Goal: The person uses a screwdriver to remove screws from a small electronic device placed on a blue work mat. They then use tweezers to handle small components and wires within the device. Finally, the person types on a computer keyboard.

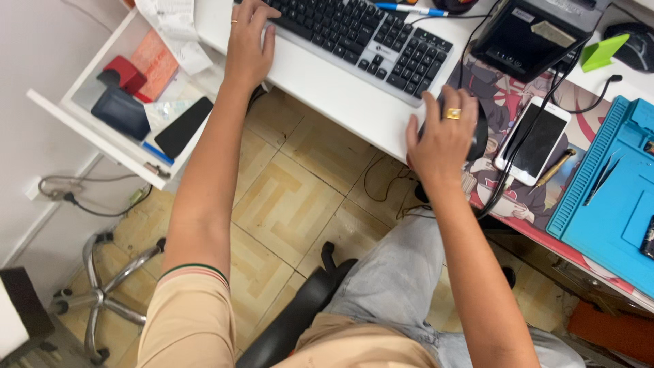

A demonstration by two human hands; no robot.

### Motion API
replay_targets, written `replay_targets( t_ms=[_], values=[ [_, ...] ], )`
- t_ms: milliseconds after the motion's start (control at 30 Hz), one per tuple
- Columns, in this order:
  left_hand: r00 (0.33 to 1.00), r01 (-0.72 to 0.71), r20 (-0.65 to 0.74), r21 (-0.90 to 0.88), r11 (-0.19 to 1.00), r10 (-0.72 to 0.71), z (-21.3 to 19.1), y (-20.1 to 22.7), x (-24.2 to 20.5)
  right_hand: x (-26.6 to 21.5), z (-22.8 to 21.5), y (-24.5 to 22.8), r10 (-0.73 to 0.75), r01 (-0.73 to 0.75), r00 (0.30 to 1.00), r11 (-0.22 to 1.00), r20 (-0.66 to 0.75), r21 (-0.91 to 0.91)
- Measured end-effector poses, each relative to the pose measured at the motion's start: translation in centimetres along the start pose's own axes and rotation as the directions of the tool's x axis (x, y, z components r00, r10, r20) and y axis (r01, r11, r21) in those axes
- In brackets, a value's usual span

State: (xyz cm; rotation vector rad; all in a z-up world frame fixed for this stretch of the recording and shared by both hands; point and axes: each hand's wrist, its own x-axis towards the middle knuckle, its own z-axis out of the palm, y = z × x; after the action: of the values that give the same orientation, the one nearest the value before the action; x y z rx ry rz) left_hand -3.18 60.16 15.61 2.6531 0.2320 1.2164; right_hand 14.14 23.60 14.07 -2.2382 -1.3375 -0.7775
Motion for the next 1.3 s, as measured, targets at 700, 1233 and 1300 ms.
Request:
replay_targets(
  t_ms=[700,1233,1300],
  values=[
    [0.999,0.047,0.013,-0.060,0.997,-0.047,2.7,-8.0,3.8,15.8,20.3,-16.2,0.010,-0.021,0.997,0.987,0.075,0.160],
    [1.000,0.001,-0.001,0.017,1.000,-0.001,2.9,-8.2,3.7,16.5,20.1,-15.5,0.242,-0.233,0.969,0.960,0.040,-0.157],
    [0.997,0.069,-0.031,0.020,0.997,-0.069,3.5,-8.7,3.3,16.4,20.6,-15.7,0.278,-0.258,0.955,0.950,0.100,-0.179]
  ],
)
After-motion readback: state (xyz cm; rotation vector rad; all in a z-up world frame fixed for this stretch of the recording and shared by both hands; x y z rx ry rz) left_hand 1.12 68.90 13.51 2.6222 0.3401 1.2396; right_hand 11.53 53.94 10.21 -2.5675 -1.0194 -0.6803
